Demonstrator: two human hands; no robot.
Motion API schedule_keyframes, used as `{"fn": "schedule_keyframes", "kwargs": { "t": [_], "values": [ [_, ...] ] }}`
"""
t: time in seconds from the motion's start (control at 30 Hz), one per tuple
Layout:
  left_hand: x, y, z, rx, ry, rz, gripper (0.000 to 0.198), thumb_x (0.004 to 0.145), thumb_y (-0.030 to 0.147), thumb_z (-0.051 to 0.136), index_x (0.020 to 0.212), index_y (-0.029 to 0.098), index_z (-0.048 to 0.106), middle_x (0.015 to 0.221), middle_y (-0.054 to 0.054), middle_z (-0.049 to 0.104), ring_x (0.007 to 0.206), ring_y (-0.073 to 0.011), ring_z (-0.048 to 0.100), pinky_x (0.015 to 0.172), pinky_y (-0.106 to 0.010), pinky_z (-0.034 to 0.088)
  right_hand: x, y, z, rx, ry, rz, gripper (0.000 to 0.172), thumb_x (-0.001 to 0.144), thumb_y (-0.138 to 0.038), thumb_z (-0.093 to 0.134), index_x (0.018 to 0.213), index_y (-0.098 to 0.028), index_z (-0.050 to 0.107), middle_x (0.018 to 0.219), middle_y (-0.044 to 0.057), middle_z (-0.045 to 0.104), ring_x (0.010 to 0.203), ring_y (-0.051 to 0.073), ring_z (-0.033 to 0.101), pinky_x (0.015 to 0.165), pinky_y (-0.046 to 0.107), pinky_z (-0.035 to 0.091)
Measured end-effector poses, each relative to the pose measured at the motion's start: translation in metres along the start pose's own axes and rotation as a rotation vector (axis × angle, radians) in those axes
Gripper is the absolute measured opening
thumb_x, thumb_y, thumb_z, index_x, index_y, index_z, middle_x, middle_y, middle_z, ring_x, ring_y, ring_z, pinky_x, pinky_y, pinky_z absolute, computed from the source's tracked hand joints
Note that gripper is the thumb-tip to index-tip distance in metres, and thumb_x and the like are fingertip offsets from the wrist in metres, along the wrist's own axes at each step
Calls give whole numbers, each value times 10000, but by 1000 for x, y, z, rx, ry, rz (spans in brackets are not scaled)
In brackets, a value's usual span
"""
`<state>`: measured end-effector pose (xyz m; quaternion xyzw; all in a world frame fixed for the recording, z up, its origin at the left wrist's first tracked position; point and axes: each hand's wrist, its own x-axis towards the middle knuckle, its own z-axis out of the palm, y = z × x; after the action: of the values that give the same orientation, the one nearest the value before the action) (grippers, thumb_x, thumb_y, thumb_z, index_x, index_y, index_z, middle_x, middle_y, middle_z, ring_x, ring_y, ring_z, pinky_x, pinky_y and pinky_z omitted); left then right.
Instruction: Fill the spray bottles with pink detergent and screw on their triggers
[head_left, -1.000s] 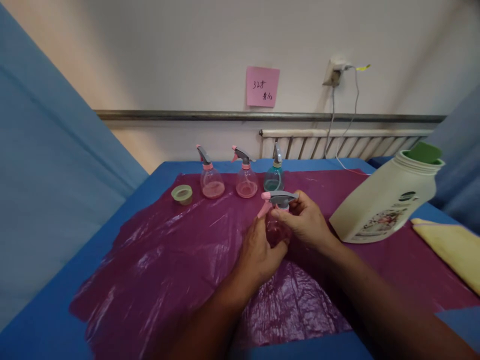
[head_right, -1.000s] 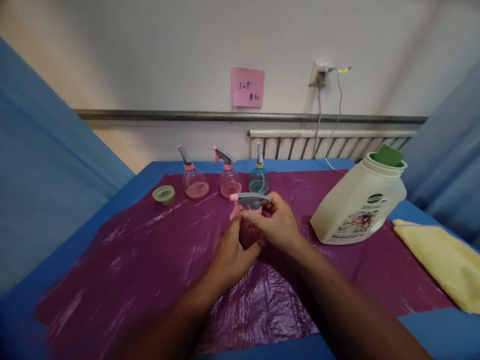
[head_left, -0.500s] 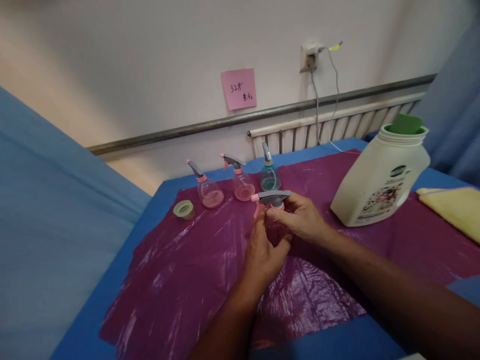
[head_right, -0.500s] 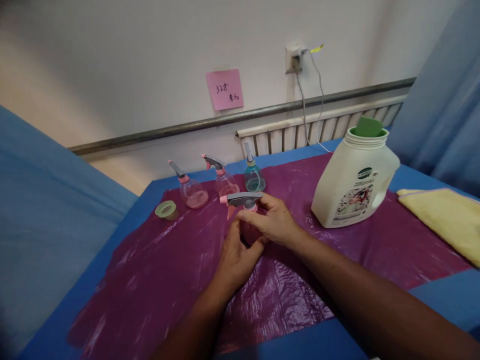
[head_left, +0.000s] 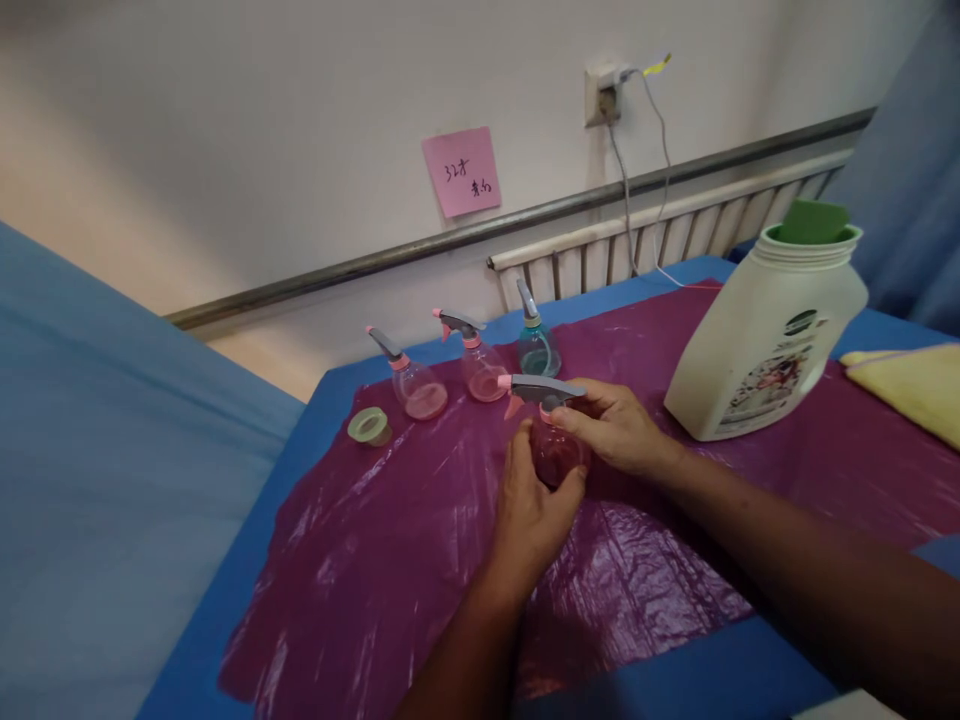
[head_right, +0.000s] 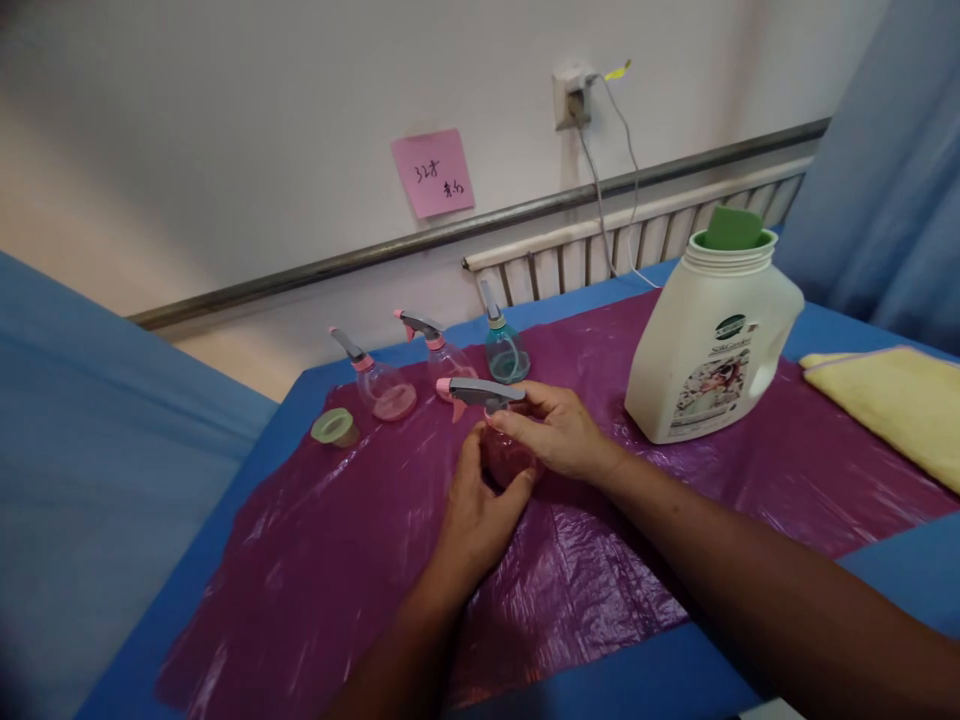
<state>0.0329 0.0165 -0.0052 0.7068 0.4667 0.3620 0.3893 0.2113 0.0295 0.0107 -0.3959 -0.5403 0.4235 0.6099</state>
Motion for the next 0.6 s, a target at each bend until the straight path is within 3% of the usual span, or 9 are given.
{"fn": "schedule_keyframes", "kwargs": {
  "t": [0.2,0.4,0.6],
  "values": [
    [1,6,-3,-43,-37,36,657,938,316,844,1522,306,543,1515,-100,657,1411,-321,645,1189,-526,527,3,1,16,4,153,-33,449,751,-524,983,913,-260,657,928,12,787,826,192,727,822,370,609],
    [1,11,-4,-74,-50,61,585,957,261,819,1480,311,562,1466,-72,681,1363,-290,671,1173,-493,538,5,6,25,6,184,7,547,743,-622,961,943,-278,587,911,18,761,829,207,716,814,384,611],
    [1,12,-4,-79,-62,68,552,965,269,812,1462,304,574,1436,-62,693,1321,-273,688,1150,-470,552,6,7,30,69,212,-56,538,761,-584,956,1011,-288,583,872,-24,703,779,171,654,760,337,570]
  ]
}}
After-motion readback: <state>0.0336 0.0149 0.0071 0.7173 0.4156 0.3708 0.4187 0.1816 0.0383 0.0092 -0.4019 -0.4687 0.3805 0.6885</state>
